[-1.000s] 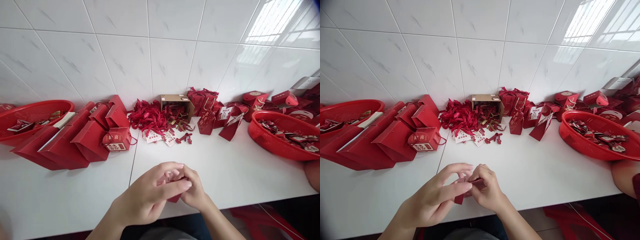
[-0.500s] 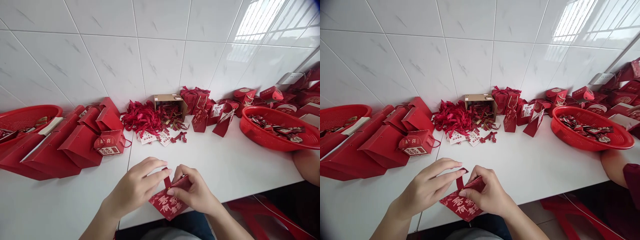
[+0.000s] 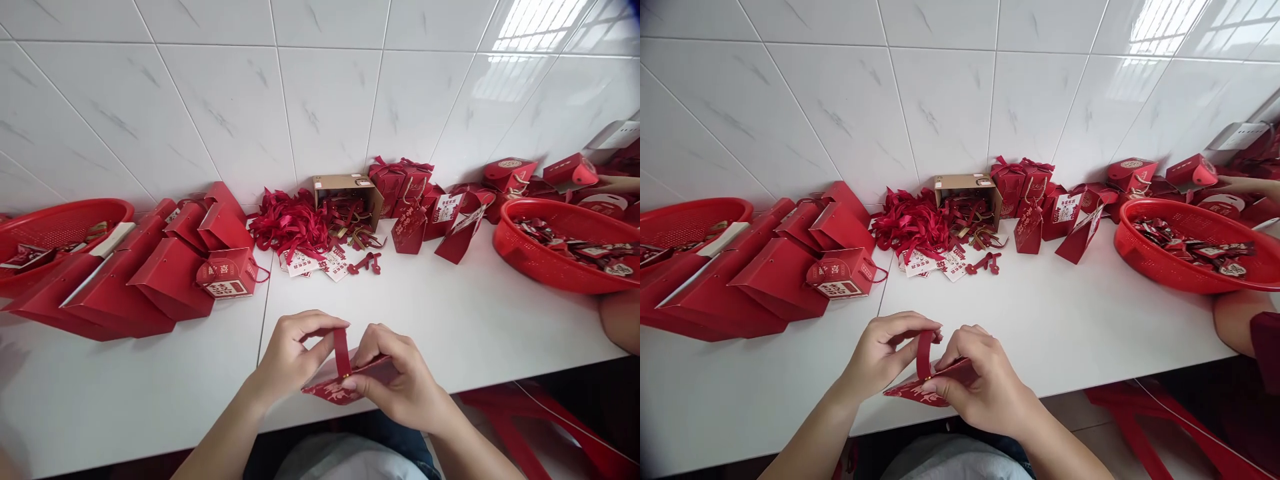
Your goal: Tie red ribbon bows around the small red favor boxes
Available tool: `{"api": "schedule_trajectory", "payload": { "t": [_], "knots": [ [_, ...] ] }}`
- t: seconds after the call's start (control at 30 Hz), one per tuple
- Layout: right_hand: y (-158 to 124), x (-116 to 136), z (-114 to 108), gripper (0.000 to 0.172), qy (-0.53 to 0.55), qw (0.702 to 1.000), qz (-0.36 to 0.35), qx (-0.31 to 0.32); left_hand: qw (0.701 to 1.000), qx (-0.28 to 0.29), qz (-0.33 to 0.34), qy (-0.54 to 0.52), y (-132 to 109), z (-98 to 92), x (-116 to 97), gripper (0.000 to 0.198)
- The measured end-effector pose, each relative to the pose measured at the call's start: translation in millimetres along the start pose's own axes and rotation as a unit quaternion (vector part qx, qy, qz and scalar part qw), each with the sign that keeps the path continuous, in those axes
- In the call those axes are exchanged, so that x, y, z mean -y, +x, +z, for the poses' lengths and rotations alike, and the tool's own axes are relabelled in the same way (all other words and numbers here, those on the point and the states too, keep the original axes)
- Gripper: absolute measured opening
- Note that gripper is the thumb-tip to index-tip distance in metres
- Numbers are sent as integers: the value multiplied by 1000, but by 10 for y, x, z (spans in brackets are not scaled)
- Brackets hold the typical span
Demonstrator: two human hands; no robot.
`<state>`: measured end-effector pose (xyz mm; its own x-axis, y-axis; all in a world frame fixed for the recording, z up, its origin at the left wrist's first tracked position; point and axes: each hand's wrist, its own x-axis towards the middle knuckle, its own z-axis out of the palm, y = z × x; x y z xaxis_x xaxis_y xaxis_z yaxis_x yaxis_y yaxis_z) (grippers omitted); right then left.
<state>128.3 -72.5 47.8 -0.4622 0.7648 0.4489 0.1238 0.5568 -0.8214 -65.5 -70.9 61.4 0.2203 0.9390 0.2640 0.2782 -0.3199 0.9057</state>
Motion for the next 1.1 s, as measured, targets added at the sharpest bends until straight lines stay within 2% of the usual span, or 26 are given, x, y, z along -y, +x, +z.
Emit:
{"api": "schedule_trajectory", "payload": {
  "t": [0.13, 0.27, 0.43, 0.63, 0.83, 0.97, 1.1],
  "knots": [
    [21, 2, -3, 21, -47, 998, -29, -10, 980, -31, -122, -157, -101, 55, -22, 19],
    [13, 15, -4, 22, -69, 996, -51, -13, 956, -24, -150, -251, -204, 48, -88, 18],
    [-2, 52, 0, 19, -67, 995, -69, -9, 969, -35, -85, -231, -291, 24, -129, 18],
    [-3, 77, 7, 19, -66, 995, -70, -3, 976, -46, -67, -204, -340, 22, -117, 16],
    [-15, 70, 29, 15, -61, 996, -69, -12, 997, -36, 11, -69, -363, 28, -136, 22],
    [-22, 57, 31, 14, -69, 994, -85, -15, 997, -17, 78, -1, -390, 28, -102, 33],
    [-4, 53, 35, 14, -86, 989, -120, 3, 996, -59, 72, 11, -432, 30, -47, 33]
  ]
}}
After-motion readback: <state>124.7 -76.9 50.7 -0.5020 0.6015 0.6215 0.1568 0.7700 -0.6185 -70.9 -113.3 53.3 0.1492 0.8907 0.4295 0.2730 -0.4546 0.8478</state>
